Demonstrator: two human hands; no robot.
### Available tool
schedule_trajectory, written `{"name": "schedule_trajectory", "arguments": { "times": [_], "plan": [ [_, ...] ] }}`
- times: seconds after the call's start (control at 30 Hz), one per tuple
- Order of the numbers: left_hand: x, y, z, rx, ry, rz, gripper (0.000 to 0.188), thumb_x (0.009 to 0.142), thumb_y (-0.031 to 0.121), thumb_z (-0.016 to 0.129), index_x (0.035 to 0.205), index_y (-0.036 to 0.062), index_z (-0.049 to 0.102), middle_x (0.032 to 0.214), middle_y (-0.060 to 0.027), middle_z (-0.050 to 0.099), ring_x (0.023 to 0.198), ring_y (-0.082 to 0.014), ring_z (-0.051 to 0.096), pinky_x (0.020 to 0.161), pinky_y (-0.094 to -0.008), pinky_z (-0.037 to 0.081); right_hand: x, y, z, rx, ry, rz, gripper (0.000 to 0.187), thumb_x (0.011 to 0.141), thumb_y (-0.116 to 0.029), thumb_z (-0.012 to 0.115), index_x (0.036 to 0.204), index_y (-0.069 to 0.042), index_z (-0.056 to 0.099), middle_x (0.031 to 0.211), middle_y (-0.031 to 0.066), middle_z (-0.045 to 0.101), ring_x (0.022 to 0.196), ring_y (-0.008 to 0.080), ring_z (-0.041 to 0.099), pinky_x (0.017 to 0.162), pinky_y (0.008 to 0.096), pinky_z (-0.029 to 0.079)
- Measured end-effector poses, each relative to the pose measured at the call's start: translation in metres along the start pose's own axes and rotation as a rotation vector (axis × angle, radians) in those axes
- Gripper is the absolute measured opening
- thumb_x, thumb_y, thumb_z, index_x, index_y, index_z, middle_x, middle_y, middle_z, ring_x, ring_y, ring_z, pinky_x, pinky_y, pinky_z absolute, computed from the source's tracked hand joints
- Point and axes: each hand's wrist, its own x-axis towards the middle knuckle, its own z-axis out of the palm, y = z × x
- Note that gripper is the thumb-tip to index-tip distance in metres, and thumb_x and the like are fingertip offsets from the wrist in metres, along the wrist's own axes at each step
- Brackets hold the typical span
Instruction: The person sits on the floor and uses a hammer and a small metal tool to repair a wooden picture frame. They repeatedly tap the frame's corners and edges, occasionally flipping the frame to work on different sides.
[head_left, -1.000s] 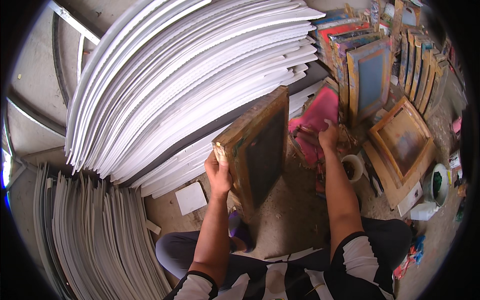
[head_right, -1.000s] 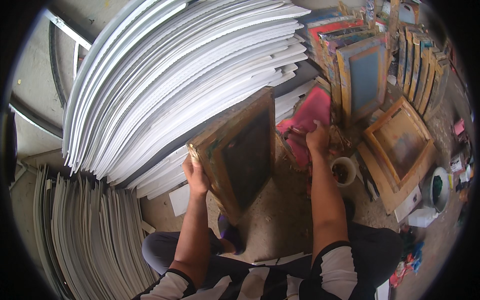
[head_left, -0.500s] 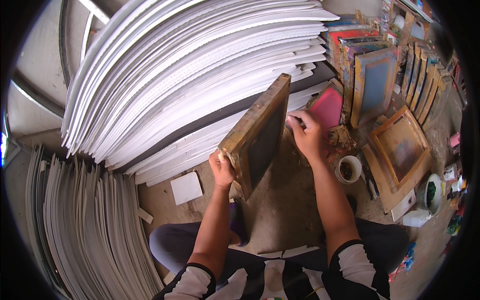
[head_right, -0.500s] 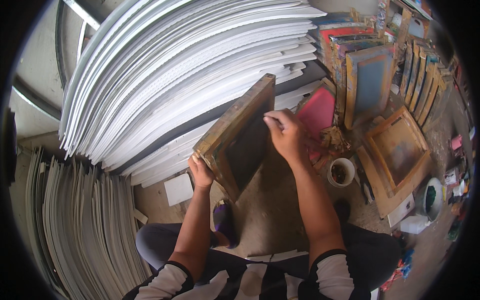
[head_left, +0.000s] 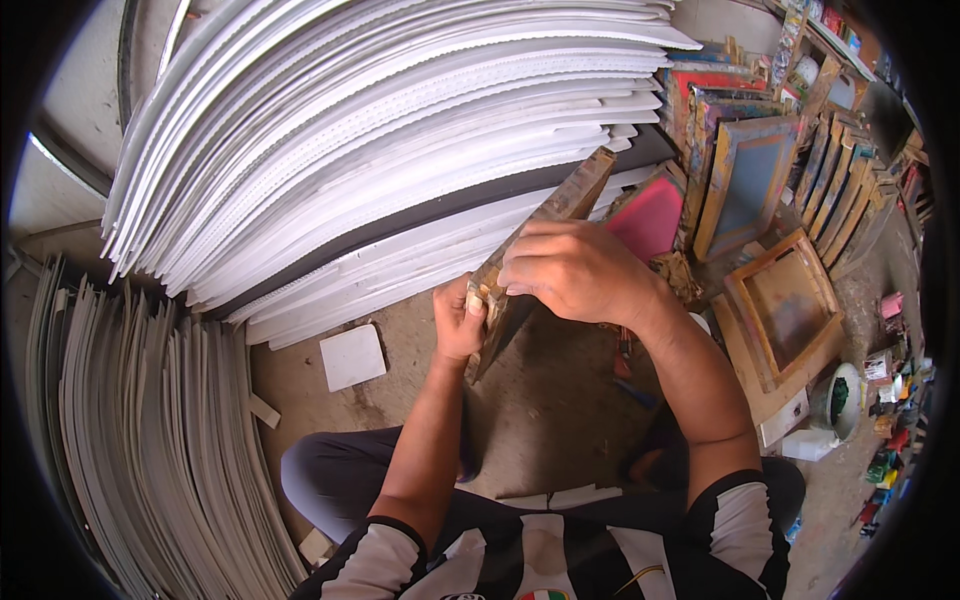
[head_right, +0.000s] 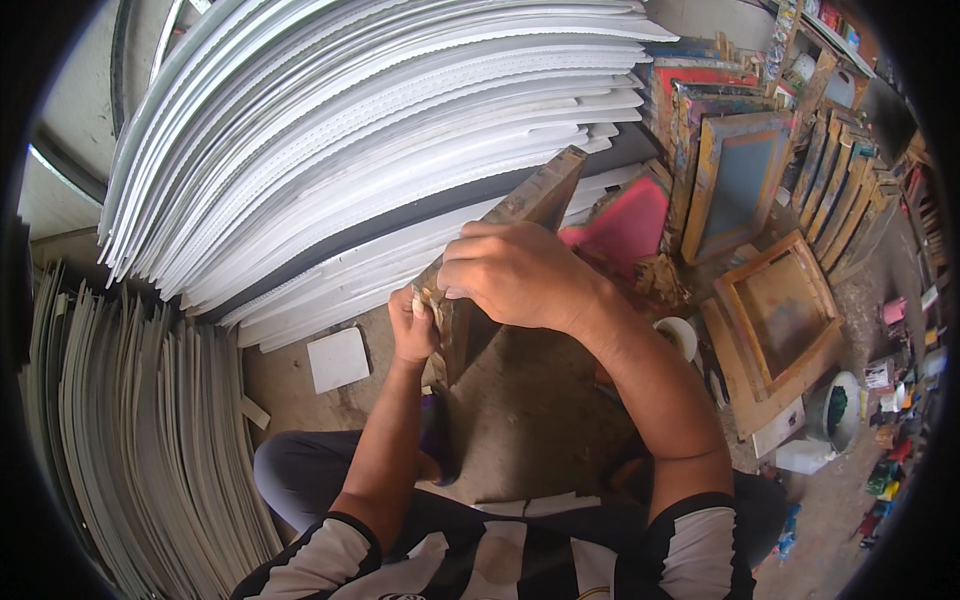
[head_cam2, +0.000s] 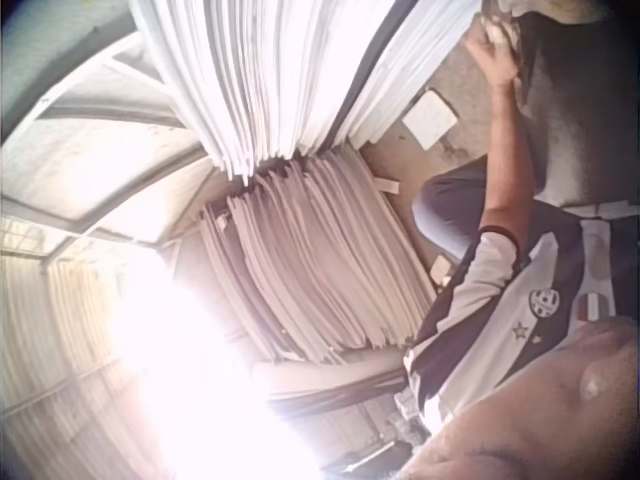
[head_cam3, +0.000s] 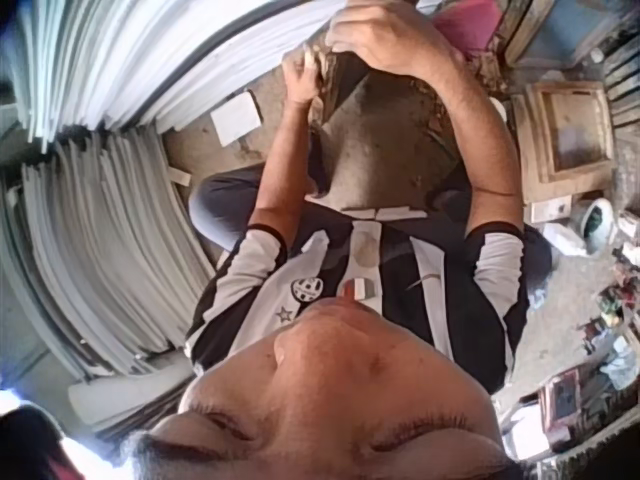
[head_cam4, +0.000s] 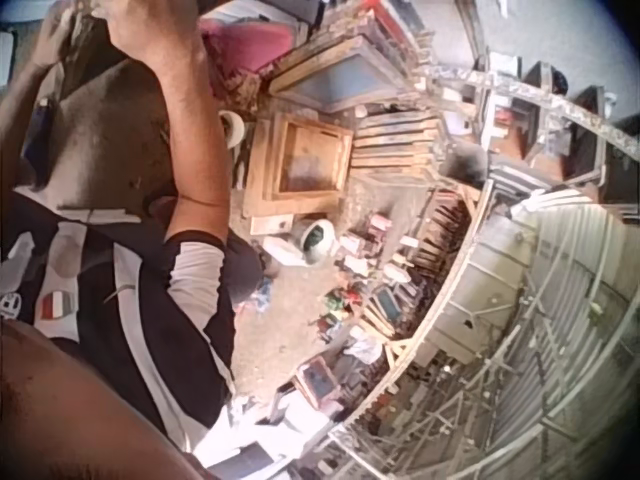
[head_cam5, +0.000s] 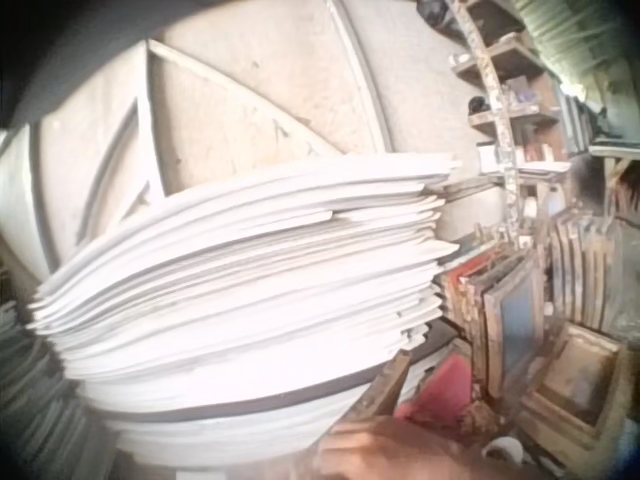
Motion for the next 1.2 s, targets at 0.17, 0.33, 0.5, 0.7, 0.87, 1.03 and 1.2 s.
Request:
{"name": "schedule_trajectory", "arguments": {
  "times": [0.17, 0.33, 0.5, 0.7, 0.87, 1.03, 1.2],
  "plan": [
    [0.003, 0.003, 0.004, -0.010, 0.006, 0.001, 0.063, 0.096, 0.061, 0.058, 0.075, 0.0008, 0.061, 0.062, -0.0028, 0.052, 0.061, -0.0129, 0.047, 0.057, -0.0315, 0.038, -0.001, -0.004, -0.002, -0.039, -0.003, -0.015, 0.012, 0.076, -0.003, 0.072, 0.088, -0.006, 0.072, 0.087, 0.0041, 0.068, 0.085, 0.0239, 0.066, 0.074, 0.0376, 0.057],
    [0.000, -0.008, 0.005, -0.004, -0.040, -0.006, 0.065, 0.094, 0.063, 0.060, 0.068, 0.0031, 0.054, 0.059, -0.0013, 0.047, 0.058, -0.0123, 0.042, 0.054, -0.0317, 0.034, -0.001, -0.005, -0.010, -0.063, -0.071, 0.009, 0.014, 0.075, -0.003, 0.071, 0.088, -0.007, 0.072, 0.087, 0.0031, 0.069, 0.084, 0.0241, 0.066, 0.073, 0.0375, 0.057],
    [0.002, -0.006, 0.010, -0.002, -0.043, -0.001, 0.065, 0.093, 0.063, 0.060, 0.067, 0.0047, 0.050, 0.058, -0.0005, 0.043, 0.057, -0.0120, 0.039, 0.053, -0.0323, 0.032, -0.003, -0.003, -0.014, -0.016, -0.052, 0.028, 0.016, 0.074, -0.002, 0.073, 0.089, -0.008, 0.072, 0.085, 0.0028, 0.069, 0.083, 0.0247, 0.066, 0.073, 0.0379, 0.057],
    [0.003, 0.001, 0.013, 0.020, -0.029, -0.025, 0.065, 0.093, 0.063, 0.060, 0.067, 0.0042, 0.050, 0.060, -0.0007, 0.045, 0.060, -0.0127, 0.040, 0.055, -0.0322, 0.033, -0.005, -0.003, -0.015, -0.003, -0.036, 0.037, 0.016, 0.074, -0.003, 0.074, 0.090, -0.008, 0.074, 0.085, 0.0036, 0.070, 0.082, 0.0249, 0.067, 0.072, 0.0379, 0.057],
    [0.001, -0.005, 0.012, 0.014, -0.042, -0.036, 0.065, 0.093, 0.063, 0.060, 0.067, 0.0041, 0.050, 0.061, -0.0006, 0.044, 0.060, -0.0132, 0.040, 0.055, -0.0328, 0.032, -0.005, -0.005, -0.018, -0.015, -0.069, 0.060, 0.014, 0.075, -0.005, 0.076, 0.089, -0.007, 0.075, 0.085, 0.0037, 0.071, 0.082, 0.0245, 0.067, 0.073, 0.0376, 0.057],
    [0.001, -0.005, 0.011, 0.033, -0.055, -0.029, 0.065, 0.093, 0.063, 0.060, 0.067, 0.0043, 0.049, 0.059, -0.0010, 0.043, 0.059, -0.0134, 0.040, 0.055, -0.0331, 0.032, -0.005, -0.006, -0.019, -0.005, -0.059, 0.070, 0.011, 0.076, -0.007, 0.078, 0.087, -0.007, 0.075, 0.085, 0.0039, 0.072, 0.082, 0.0244, 0.067, 0.073, 0.0379, 0.057],
    [0.003, 0.000, 0.012, 0.036, -0.042, -0.014, 0.066, 0.093, 0.064, 0.059, 0.066, 0.0045, 0.049, 0.059, -0.0012, 0.043, 0.059, -0.0128, 0.040, 0.054, -0.0328, 0.033, -0.006, -0.006, -0.017, 0.014, -0.036, 0.062, 0.009, 0.077, -0.008, 0.078, 0.086, -0.006, 0.075, 0.084, 0.0040, 0.071, 0.081, 0.0244, 0.067, 0.072, 0.0373, 0.056]
  ]
}}
